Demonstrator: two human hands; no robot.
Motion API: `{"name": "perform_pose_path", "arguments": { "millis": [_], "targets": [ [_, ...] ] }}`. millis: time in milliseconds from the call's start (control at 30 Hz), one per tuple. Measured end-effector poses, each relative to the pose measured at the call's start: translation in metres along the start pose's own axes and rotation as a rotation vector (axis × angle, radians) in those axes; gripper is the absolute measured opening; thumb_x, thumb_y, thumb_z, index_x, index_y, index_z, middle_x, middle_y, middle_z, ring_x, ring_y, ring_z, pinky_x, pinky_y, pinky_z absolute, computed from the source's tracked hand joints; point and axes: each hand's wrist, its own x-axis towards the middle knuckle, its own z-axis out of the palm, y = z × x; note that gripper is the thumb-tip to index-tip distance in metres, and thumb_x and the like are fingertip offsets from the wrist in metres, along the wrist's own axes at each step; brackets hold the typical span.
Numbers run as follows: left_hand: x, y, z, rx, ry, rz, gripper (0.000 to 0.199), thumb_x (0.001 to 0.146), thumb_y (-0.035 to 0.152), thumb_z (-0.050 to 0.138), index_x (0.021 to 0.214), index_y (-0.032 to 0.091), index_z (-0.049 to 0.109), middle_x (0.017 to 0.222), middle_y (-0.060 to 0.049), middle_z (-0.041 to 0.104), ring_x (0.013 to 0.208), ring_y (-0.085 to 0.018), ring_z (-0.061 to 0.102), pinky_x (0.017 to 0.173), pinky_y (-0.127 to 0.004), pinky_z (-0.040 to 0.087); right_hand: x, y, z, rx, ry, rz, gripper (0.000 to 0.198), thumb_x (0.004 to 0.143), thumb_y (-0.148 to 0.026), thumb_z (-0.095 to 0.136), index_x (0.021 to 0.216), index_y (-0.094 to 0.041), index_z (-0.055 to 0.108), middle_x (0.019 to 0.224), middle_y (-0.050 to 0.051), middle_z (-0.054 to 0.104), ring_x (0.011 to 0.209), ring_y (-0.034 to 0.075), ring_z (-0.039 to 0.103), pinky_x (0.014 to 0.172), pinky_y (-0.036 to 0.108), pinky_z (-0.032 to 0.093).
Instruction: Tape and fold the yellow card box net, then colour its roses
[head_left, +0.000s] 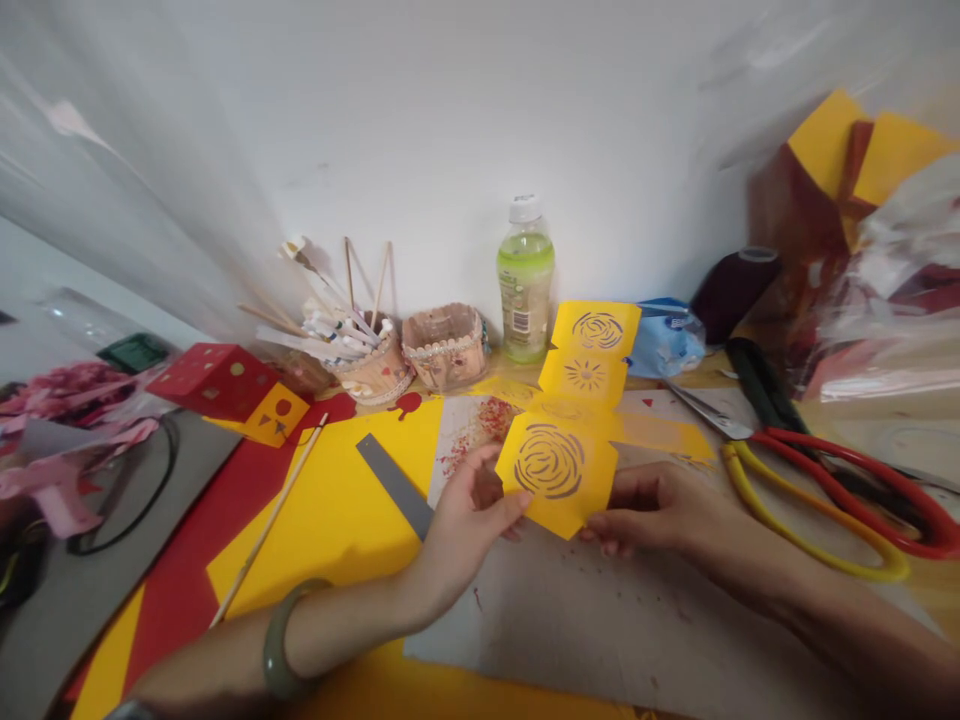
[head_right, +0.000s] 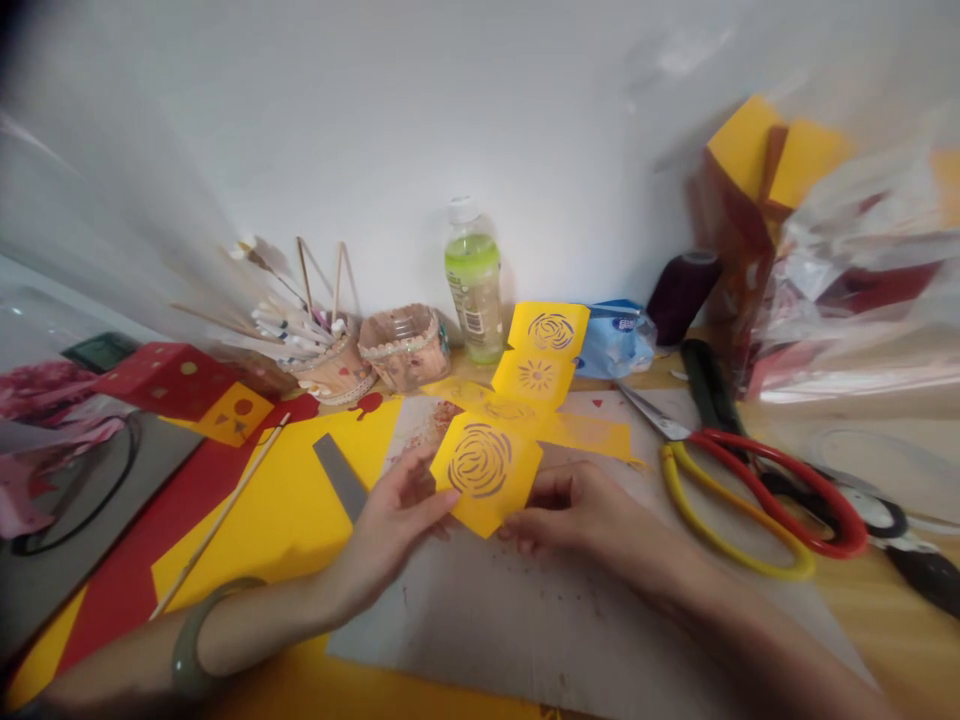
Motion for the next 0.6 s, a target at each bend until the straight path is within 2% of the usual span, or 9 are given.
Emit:
{"name": "perform_pose_path", "arguments": {
  "millis": [67,133,200,267,333,467,600],
  "targets": [
    [-0.002,0.0,-0.002,0.144,0.123,0.248,0.053,0.069,0.035,0.067,0.114,0.021,0.044,0.095,-0.004,0.054,0.079,-0.014,0.056,0.066,-0.027,0.049,0.0,-0.001,0.003,0.016,0.029,0.007,0.014,0.069,-0.03,0.062,0.068,-0.02,0.071,0.063,0.001,0.067,0.053,0.011,0.056,0.051,0.023,0.045],
    [-0.005,0.004,-0.005,0.382,0.191,0.553,0.053,0.073,0.034,0.065,0.12,0.023,0.042,0.11,-0.007,0.048,0.098,-0.019,0.051,0.079,-0.033,0.047,0.001,-0.001,0.005,0.02,0.032,0.015,0.015,0.07,-0.03,0.061,0.068,-0.019,0.071,0.063,0.001,0.067,0.053,0.01,0.055,0.051,0.021,0.044],
    [-0.01,0.009,-0.009,0.68,0.161,0.882,0.043,0.076,0.034,0.063,0.115,0.024,0.049,0.114,-0.007,0.048,0.111,-0.023,0.042,0.091,-0.04,0.04,0.001,-0.002,0.007,0.028,0.011,0.008,0.016,0.07,-0.03,0.062,0.067,-0.017,0.07,0.062,0.0,0.066,0.052,0.009,0.054,0.051,0.021,0.042],
    [-0.013,0.012,-0.011,0.912,0.08,1.123,0.033,0.077,0.034,0.062,0.107,0.022,0.056,0.107,-0.006,0.056,0.114,-0.025,0.039,0.098,-0.043,0.033,0.001,-0.001,0.009,0.051,-0.008,-0.012,0.015,0.07,-0.029,0.062,0.067,-0.017,0.069,0.061,0.0,0.064,0.052,0.008,0.053,0.051,0.021,0.042],
    [-0.013,0.013,-0.012,1.02,0.022,1.217,0.028,0.08,0.034,0.059,0.104,0.02,0.058,0.099,-0.005,0.063,0.112,-0.025,0.043,0.098,-0.044,0.032,0.001,0.0,0.011,0.085,-0.024,-0.027,0.014,0.07,-0.029,0.062,0.067,-0.017,0.068,0.061,-0.001,0.064,0.052,0.008,0.053,0.053,0.021,0.043],
    [-0.01,0.012,-0.01,1.069,0.012,1.244,0.025,0.083,0.034,0.056,0.102,0.019,0.06,0.093,-0.004,0.067,0.103,-0.023,0.053,0.092,-0.043,0.038,0.0,0.003,0.014,0.121,-0.036,-0.024,0.017,0.07,-0.032,0.062,0.067,-0.017,0.067,0.063,0.0,0.065,0.053,0.009,0.054,0.055,0.023,0.045],
    [-0.009,0.013,-0.008,1.097,0.019,1.292,0.021,0.08,0.028,0.059,0.098,0.017,0.061,0.09,-0.003,0.069,0.099,-0.022,0.056,0.09,-0.041,0.041,0.001,0.006,0.015,0.176,-0.043,-0.012,0.017,0.067,-0.033,0.066,0.067,-0.016,0.068,0.064,0.001,0.065,0.054,0.009,0.055,0.056,0.022,0.046]
  ]
}}
